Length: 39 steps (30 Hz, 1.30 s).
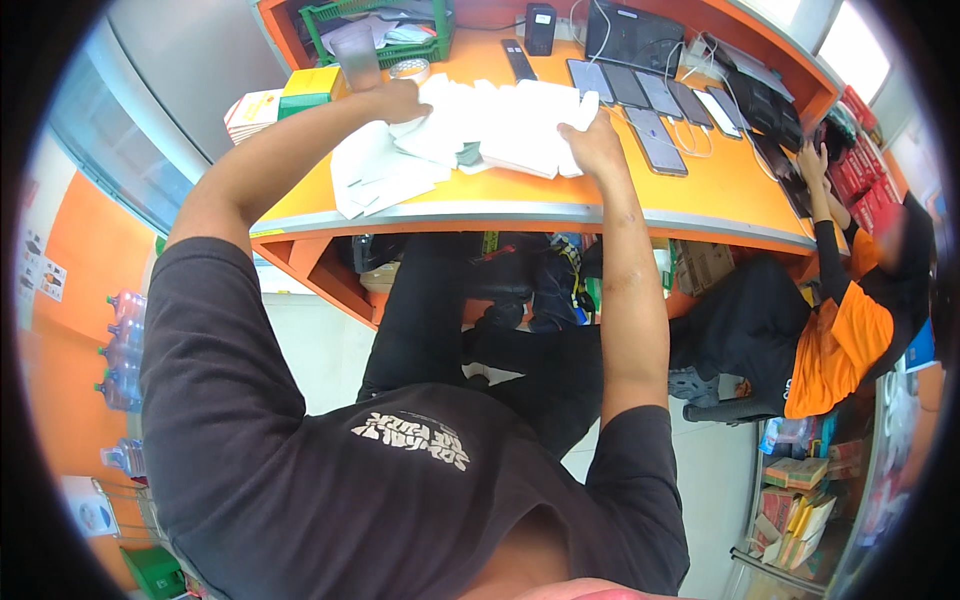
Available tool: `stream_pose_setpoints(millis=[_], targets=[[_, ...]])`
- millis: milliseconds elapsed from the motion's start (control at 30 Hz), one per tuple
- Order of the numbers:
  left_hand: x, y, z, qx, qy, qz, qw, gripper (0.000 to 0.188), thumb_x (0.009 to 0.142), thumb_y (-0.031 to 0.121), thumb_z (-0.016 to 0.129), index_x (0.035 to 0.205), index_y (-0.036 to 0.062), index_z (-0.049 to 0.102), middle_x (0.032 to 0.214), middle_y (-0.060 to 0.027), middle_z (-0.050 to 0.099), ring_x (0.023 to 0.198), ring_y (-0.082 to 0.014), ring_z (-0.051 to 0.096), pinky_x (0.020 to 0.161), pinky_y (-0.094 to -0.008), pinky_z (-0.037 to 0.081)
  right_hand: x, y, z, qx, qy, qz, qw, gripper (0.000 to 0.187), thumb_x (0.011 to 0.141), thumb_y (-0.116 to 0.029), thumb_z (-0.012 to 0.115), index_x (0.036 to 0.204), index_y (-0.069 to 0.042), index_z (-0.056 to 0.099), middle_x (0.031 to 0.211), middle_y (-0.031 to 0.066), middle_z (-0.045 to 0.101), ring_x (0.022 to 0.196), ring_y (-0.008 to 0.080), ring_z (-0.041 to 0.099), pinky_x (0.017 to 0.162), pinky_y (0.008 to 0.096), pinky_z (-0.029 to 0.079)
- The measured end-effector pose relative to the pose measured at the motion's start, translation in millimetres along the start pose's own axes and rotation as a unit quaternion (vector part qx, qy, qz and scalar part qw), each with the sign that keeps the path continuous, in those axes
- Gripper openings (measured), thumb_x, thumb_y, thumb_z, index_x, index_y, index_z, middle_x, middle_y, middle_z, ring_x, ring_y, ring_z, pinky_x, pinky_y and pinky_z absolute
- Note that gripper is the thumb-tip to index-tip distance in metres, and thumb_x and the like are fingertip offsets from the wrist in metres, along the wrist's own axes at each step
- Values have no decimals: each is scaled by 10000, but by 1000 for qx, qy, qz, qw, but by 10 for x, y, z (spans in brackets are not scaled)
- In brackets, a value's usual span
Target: The person assembles small paper packs by folding white sheets around green and yellow rectangular inserts. They repeatedly pick up a sheet, wrap it around the insert, and fold the edges to form a neat packet. The process is performed one at a time on an orange desk, with finished packs stacked to the side.
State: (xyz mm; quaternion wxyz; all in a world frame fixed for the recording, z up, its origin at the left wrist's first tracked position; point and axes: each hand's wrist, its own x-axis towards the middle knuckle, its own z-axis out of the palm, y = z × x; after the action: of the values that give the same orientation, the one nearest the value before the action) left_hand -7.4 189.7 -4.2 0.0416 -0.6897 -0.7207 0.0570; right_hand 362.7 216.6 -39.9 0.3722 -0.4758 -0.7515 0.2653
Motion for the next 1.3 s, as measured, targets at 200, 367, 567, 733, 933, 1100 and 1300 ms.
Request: stream_pose_setpoints(millis=[200, 367, 567, 733, 933, 1100, 1300], targets=[[-385, -134, -221, -287, -206, -56, 934, 600, 905, 512, 644, 1129, -44, 677, 919, -157, 700, 742, -185, 704, 681, -276, 591, -213, -102, -92, -10, -14, 45, 999, 609, 873, -286, 729, 1316, 73, 514, 1292, 287, 600, 1206, 399, 609, 1020, 437, 484], [-428, -73, -267, -224, -211, -70, 949, 568, 857, 519, 676, 1075, -6, 691, 867, -109, 688, 685, -165, 685, 656, -265, 579, -346, -709, -163, -218, 86, -117, 965, 445, 914, -257, 697, 1256, 16, 617, 1268, 232, 637, 1188, 371, 614, 997, 431, 494], [-384, -34, -231, -237, -182, -69, 952, 568, 821, 531, 675, 1035, 6, 706, 876, -107, 705, 708, -159, 692, 631, -281, 573, -78, -1108, 607, -128, -188, -181, 957, 350, 951, -314, 619, 1213, -98, 703, 1231, 144, 675, 1203, 305, 608, 1018, 418, 488], [-411, 25, -196, -262, -153, -75, 950, 678, 814, 553, 684, 1122, -51, 669, 1098, -177, 648, 921, -257, 677, 725, -384, 572, -61, -1225, 870, -288, -261, -206, 898, 416, 958, -431, 597, 1243, -148, 703, 1316, 105, 638, 1253, 280, 588, 1034, 414, 483], [-369, 342, -308, 3, -85, -50, 995, 559, 818, 447, 665, 1069, -49, 720, 1085, -239, 709, 995, -350, 700, 832, -485, 553, 42, -1306, 923, -375, -284, -204, 858, 546, 926, -573, 604, 1288, -171, 683, 1363, 81, 596, 1297, 265, 535, 1038, 406, 465], [-400, 608, -393, 139, -42, 4, 989, 354, 810, 310, 680, 978, 7, 753, 987, -177, 744, 955, -330, 720, 814, -445, 569, -37, -1194, 923, -344, -254, -218, 877, 586, 906, -610, 616, 1232, -134, 720, 1322, 82, 619, 1298, 263, 522, 1027, 402, 463], [-367, 767, -382, 204, -37, 81, 975, 224, 796, 204, 684, 919, 30, 754, 904, -135, 746, 890, -284, 732, 742, -400, 575, -54, -1131, 981, -314, -218, -203, 902, 603, 897, -624, 621, 1165, -95, 729, 1278, 78, 639, 1243, 254, 562, 1023, 410, 471]])
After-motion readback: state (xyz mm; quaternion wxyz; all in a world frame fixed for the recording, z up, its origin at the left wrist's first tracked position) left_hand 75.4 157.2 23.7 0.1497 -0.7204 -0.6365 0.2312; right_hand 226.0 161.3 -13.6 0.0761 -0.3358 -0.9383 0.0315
